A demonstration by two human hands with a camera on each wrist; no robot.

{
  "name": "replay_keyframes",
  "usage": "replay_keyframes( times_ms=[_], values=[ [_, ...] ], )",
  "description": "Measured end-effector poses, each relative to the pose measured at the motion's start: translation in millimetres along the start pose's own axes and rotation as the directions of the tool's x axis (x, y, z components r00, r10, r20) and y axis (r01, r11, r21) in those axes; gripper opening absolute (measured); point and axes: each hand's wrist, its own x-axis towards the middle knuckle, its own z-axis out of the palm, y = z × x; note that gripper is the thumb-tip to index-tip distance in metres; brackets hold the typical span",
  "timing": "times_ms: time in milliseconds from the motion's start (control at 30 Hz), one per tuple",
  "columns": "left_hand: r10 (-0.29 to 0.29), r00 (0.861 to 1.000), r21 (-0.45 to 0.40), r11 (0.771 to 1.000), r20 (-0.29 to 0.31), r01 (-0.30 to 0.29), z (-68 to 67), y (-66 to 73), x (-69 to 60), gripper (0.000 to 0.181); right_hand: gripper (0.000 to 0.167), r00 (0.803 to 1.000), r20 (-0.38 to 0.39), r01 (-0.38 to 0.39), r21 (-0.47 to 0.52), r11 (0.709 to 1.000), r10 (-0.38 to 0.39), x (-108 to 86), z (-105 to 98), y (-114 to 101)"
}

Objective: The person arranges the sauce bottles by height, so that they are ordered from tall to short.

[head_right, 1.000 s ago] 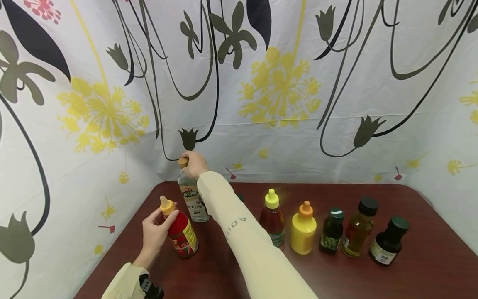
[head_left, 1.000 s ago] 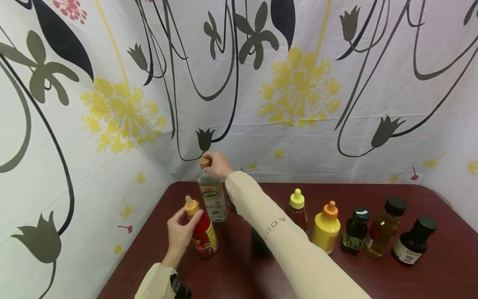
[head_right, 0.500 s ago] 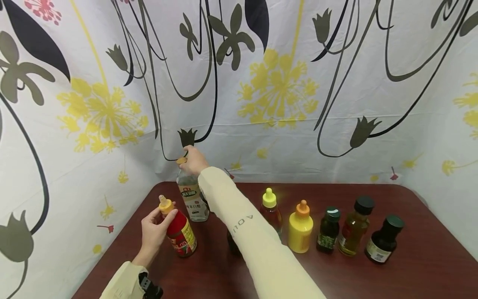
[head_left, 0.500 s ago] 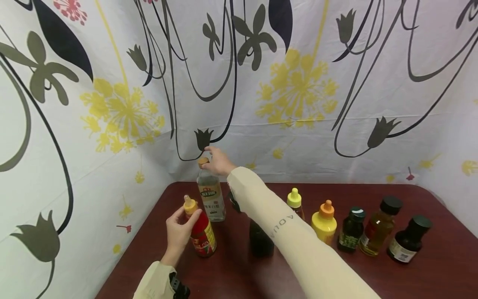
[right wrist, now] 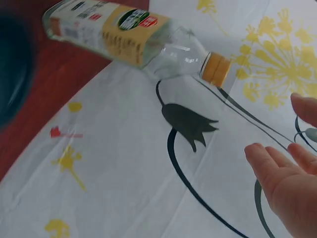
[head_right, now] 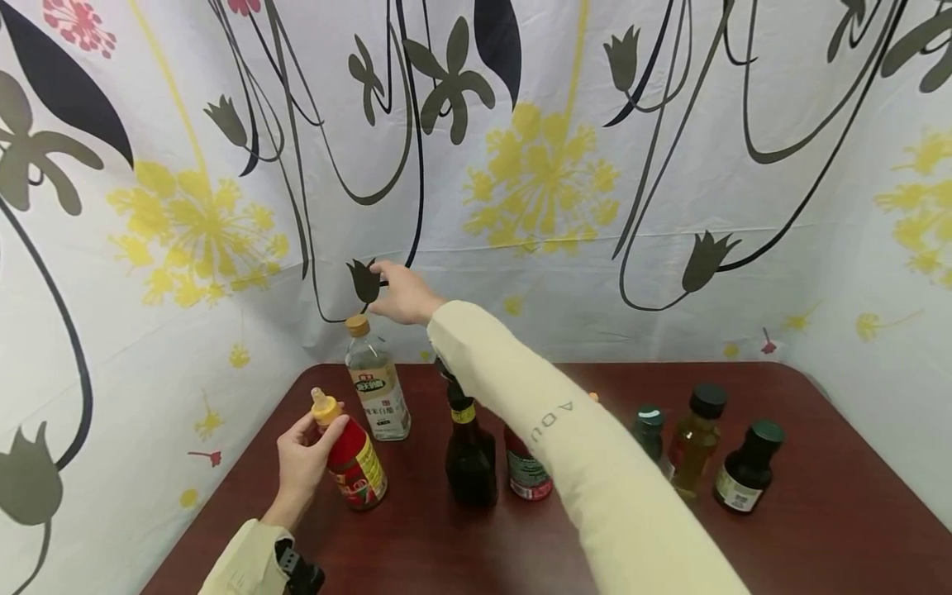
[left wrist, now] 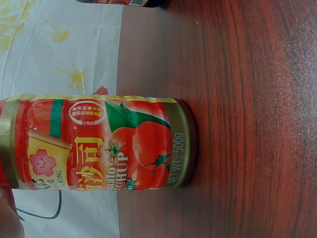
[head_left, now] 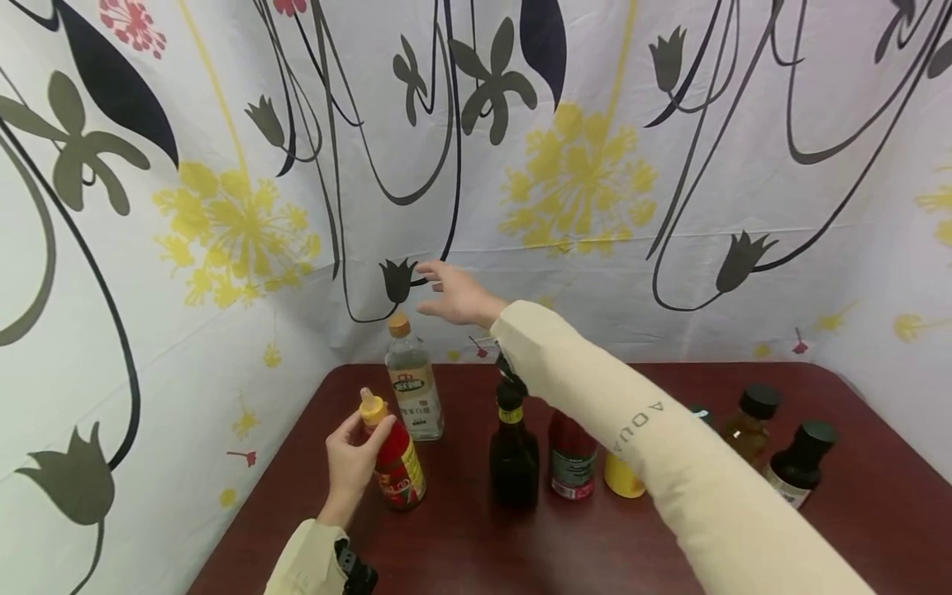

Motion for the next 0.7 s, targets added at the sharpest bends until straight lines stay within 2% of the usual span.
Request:
replay_keyframes(
  times_ms=[267,467,700],
  values=[
    [-0.006,1.000,-0.021,1.000,-0.011,0.005,1.7,1.9,-0.6,0.025,0.061,0.997,0.055,0.050,0.023,0.998,-0.051,-29.5,-40.4,10.2],
    [-0.015,1.000,-0.030,0.999,-0.006,0.014,2.6,1.5,-1.3,0.025,0.060,0.991,0.068,0.105,0.098,0.990,-0.112,-59.2,-69.4,22.7],
    [-0.023,0.999,-0.028,0.999,-0.026,0.023,2.7,-0.3,-2.5,0.026,0.058,0.991,0.075,0.106,0.111,0.988,-0.115,-92.1,-90.3,45.5]
  ],
)
